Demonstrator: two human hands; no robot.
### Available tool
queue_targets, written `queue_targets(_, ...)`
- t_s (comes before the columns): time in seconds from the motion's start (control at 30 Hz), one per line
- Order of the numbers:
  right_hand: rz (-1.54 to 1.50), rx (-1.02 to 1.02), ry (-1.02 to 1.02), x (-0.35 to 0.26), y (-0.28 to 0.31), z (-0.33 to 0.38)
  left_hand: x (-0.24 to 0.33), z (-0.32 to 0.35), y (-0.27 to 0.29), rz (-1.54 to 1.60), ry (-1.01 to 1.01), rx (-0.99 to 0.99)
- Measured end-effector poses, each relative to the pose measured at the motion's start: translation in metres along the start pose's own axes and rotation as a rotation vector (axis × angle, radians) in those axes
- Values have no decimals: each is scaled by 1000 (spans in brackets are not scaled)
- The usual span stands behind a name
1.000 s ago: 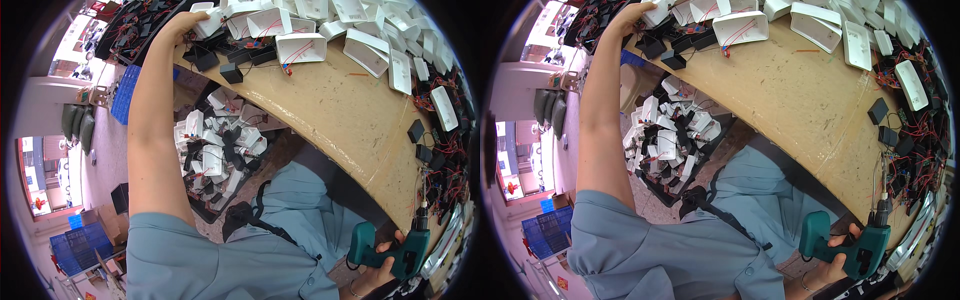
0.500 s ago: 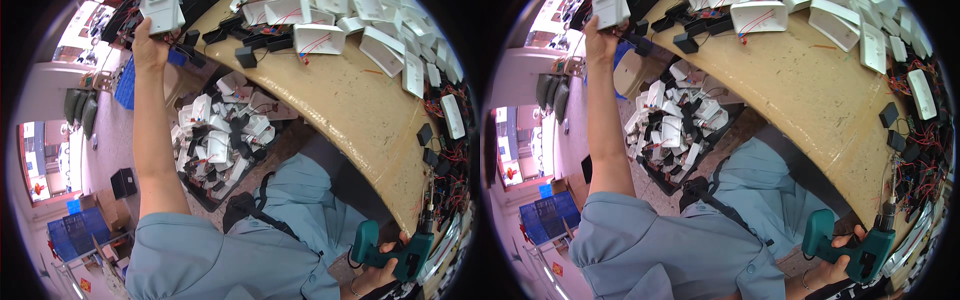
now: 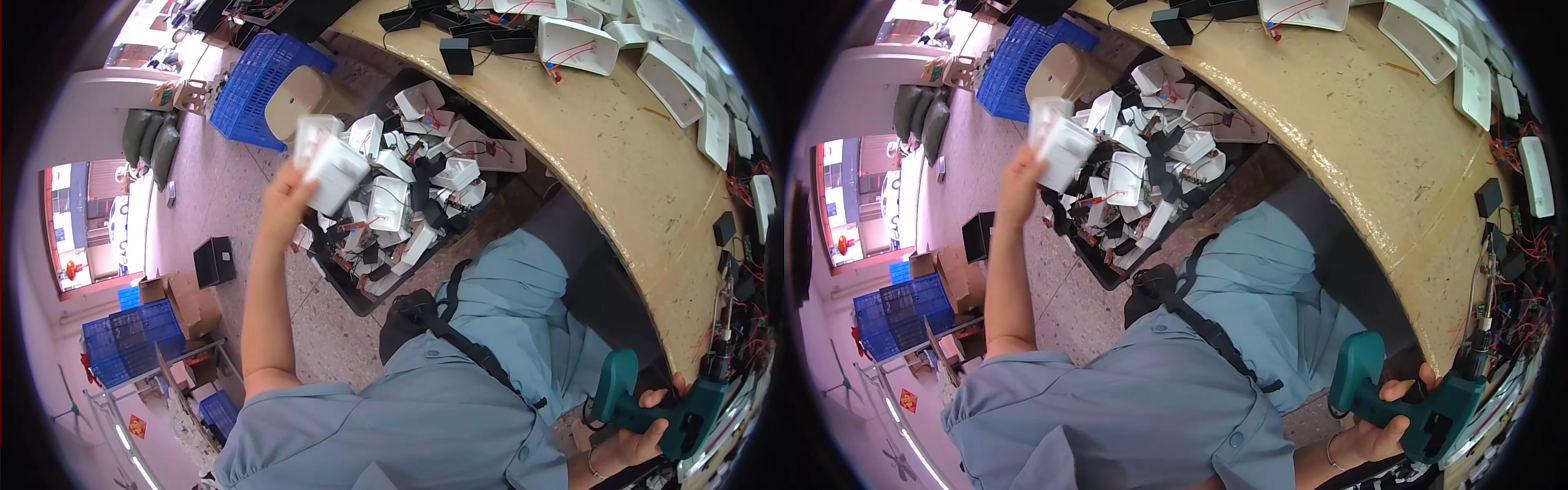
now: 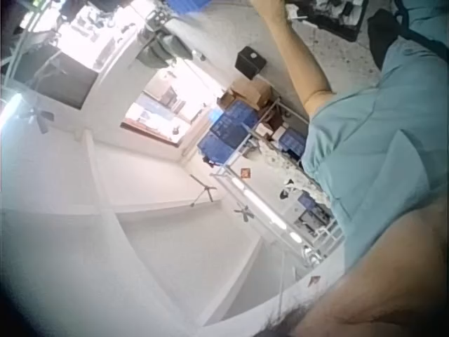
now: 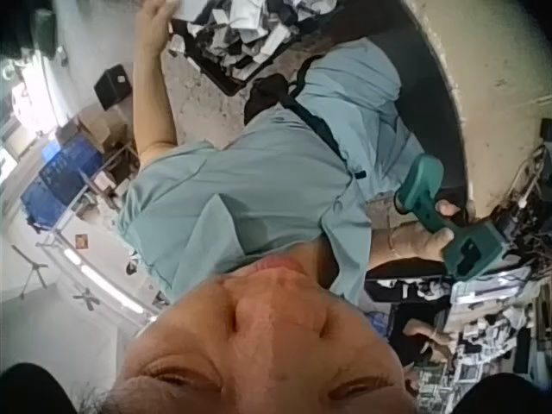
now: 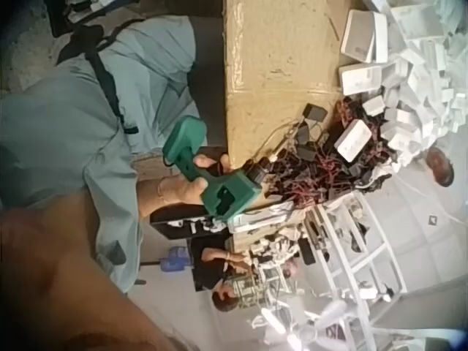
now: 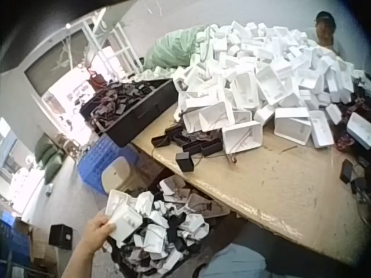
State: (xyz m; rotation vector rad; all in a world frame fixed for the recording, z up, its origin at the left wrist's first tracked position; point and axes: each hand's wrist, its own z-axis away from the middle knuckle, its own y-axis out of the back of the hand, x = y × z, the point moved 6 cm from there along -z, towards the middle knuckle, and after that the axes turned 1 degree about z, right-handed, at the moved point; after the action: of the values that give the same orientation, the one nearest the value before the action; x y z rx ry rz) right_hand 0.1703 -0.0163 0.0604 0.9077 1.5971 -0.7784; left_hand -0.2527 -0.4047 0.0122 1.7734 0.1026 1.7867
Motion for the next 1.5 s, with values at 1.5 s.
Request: queue_targets(1.5, -11, 32, 56, -6, 5, 2, 235, -187, -146, -712, -777, 90)
